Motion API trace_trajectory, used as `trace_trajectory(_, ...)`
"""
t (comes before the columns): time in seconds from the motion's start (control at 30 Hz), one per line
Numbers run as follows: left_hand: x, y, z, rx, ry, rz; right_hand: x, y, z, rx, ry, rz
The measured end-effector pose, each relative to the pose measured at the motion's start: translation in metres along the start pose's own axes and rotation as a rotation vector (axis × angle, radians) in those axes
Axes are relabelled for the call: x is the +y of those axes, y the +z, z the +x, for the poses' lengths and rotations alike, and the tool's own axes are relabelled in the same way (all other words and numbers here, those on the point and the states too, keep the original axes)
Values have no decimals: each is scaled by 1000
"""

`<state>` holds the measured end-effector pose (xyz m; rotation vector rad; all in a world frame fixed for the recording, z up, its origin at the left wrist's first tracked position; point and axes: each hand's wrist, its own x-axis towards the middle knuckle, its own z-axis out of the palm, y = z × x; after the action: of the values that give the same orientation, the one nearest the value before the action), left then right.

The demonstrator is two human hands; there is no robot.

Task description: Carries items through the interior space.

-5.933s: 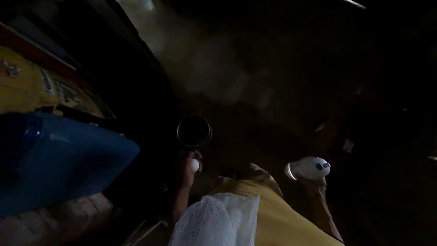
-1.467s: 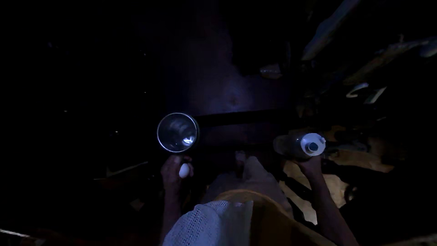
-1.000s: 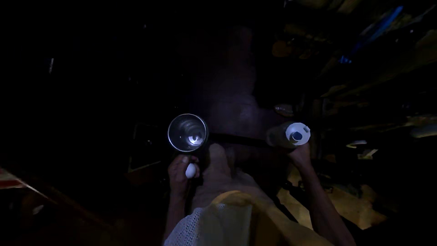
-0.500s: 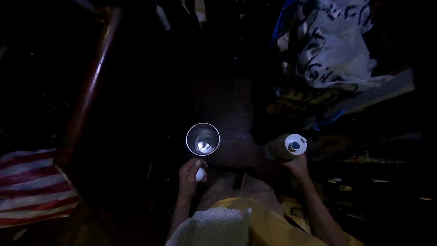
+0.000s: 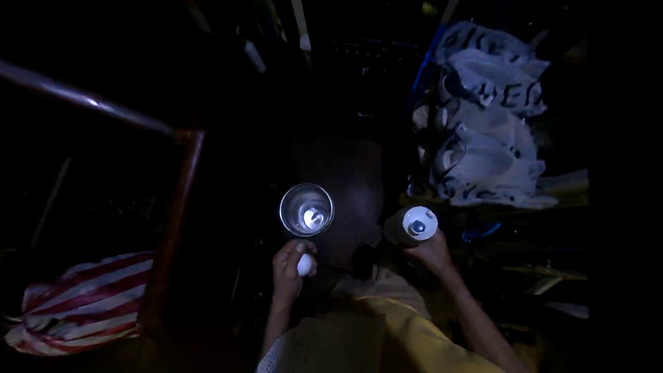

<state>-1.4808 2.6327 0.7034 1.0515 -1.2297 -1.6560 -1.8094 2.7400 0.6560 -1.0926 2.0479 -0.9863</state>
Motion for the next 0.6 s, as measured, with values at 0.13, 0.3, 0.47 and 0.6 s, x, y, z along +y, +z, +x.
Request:
trace_trajectory(0.13, 47, 26, 28, 54, 7, -32, -40, -24, 45, -130, -54, -38)
trace_trajectory(0.3, 94, 41, 70, 121, 5, -49, -91, -33, 97, -176, -53, -11)
trace_trajectory(0.47, 131, 33, 128, 165, 29, -10, -122, -26, 160, -214, -90, -54)
trace_trajectory(0.6, 165, 22, 190, 247, 5, 5, -151, -7, 226, -213, -92, -50)
